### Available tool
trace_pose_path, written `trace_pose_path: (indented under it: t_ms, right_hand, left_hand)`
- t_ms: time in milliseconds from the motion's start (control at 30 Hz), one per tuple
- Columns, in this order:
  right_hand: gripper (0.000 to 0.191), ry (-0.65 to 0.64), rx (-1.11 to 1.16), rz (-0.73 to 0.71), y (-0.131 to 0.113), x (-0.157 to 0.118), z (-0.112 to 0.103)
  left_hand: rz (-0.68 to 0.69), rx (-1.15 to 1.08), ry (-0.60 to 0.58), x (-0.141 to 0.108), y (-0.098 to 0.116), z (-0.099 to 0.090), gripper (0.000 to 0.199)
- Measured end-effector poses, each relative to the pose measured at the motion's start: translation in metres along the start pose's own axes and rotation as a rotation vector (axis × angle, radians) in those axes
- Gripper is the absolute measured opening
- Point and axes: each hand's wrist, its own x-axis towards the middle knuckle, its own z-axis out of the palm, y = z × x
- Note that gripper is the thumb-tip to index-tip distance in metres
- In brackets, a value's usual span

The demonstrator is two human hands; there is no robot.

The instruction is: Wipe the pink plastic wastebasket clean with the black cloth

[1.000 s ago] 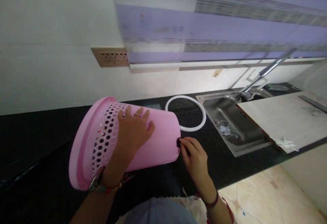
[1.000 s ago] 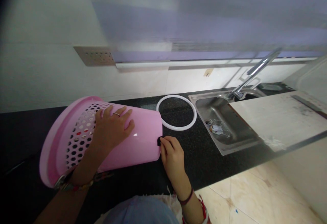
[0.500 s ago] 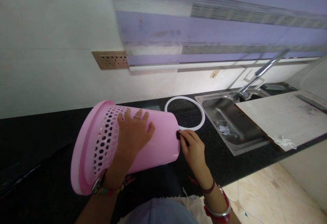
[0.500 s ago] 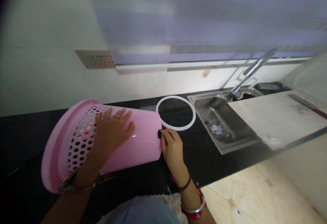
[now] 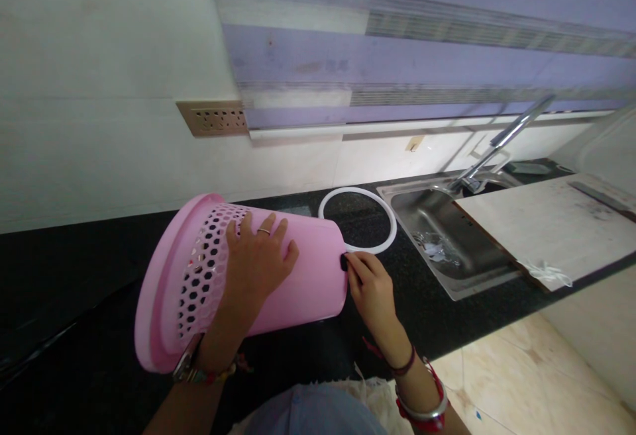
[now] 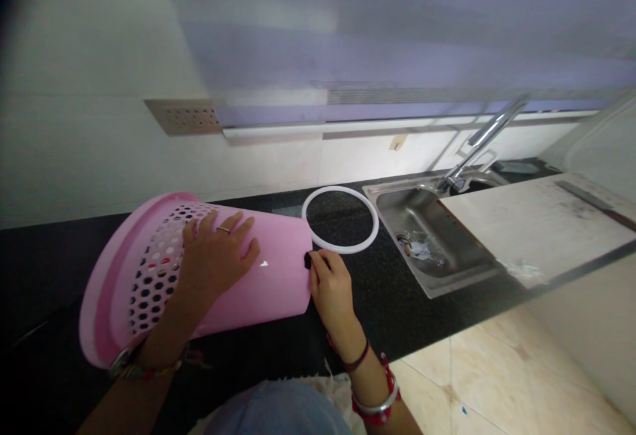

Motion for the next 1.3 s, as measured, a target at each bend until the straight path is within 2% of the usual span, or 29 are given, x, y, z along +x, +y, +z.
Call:
trace_pose_path:
  t_ms: [133,333,533,733,933,1133,1300]
  right_hand:
    - [0.024,-0.020,-0.019,-0.015,-0.003,-0.010,-0.004]
    - [0.025,-0.004,-0.028,-0.010,0.001,0.008,0.002]
    - [0.025,-0.035,0.002,-0.002,0.000,-0.004,-0.002]
    - [0.027,-0.070,-0.020,0.004,0.002,0.006,-0.001]
    - [0.028,-0.125,-0.075,-0.054,0.000,-0.005,-0.007]
    - [0.028,-0.111,-0.068,-0.011,0.004,0.005,-0.003]
    - [0.029,-0.126,-0.024,-0.023,0.000,-0.007,-0.009]
  left_hand:
    - [0.025,0.015,0.001,0.001,0.000,0.000,0.041]
    - [0.010,-0.015,-0.002,0.000,-0.002,0.000,0.042]
    - [0.004,-0.068,-0.005,0.001,0.000,0.000,0.041]
    - [-0.003,-0.029,0.019,-0.002,0.000,0.001,0.043]
    - [0.017,0.004,0.042,-0.006,0.000,0.003,0.042]
    - [0.002,-0.044,0.038,-0.006,0.001,0.000,0.042]
    - [-0.014,-0.058,0.016,-0.005,0.002,0.001,0.043]
